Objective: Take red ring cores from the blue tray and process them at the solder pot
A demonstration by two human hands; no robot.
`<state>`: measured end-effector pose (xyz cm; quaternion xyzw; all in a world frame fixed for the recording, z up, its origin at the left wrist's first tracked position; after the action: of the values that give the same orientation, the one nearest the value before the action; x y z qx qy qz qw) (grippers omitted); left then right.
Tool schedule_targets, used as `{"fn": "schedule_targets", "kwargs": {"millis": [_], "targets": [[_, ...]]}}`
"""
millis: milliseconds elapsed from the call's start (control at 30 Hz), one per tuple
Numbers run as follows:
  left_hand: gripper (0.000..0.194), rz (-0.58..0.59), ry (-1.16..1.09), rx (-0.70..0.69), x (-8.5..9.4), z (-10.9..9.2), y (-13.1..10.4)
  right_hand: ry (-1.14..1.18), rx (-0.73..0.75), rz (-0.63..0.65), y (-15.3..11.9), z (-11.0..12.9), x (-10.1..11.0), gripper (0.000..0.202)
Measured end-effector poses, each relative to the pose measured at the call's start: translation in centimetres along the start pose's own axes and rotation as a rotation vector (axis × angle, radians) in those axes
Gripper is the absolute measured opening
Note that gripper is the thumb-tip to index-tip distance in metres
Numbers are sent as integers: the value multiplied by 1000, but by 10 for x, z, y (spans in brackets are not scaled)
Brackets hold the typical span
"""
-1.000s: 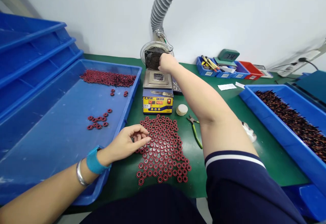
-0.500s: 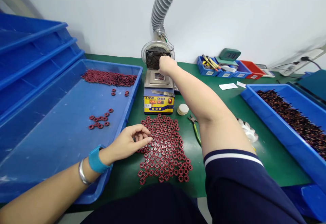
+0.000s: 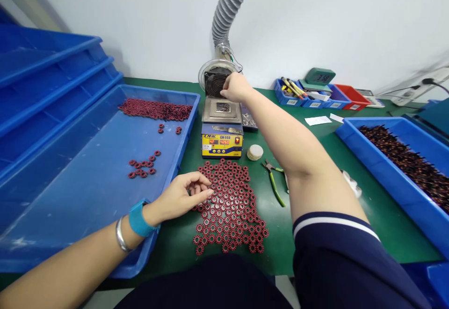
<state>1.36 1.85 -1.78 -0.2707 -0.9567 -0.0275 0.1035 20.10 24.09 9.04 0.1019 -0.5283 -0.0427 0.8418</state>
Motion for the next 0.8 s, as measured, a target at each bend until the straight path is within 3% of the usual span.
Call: {"fn": "schedule_targets", "kwargs": {"millis": [133,267,367,467,600,800], "targets": [[24,-49,-101,10,2,-1,1,527,-63,44,-44,1,3,12],[34,-215,-285,-24,9,0,2,916,-9,147,-125,11,-15,29],[38,-293,-414,-56,11,0,1,927,91,106,-186,21,-31,24],[39,-314,-486,-64,10,-2,1,775,281,-107,-227,32,-38,14],[34,-308,-480,-67,8,-5,1,597,426,-304,-247,40,-44,11],[29,-278,-372,-50,7,-4,2,551,472,-304,-260,36,-43,16]]}}
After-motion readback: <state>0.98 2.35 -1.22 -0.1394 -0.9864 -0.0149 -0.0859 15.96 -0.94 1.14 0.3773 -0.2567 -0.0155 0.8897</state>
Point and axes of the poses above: each hand's wrist, its own y-axis towards the middle knuckle, its own x-axis out of the back of the hand, z = x × y, the point moved 3 cm from there along y, towards the middle knuckle, and after that the axes turned 4 degrees about -x, right-handed, at the moved point
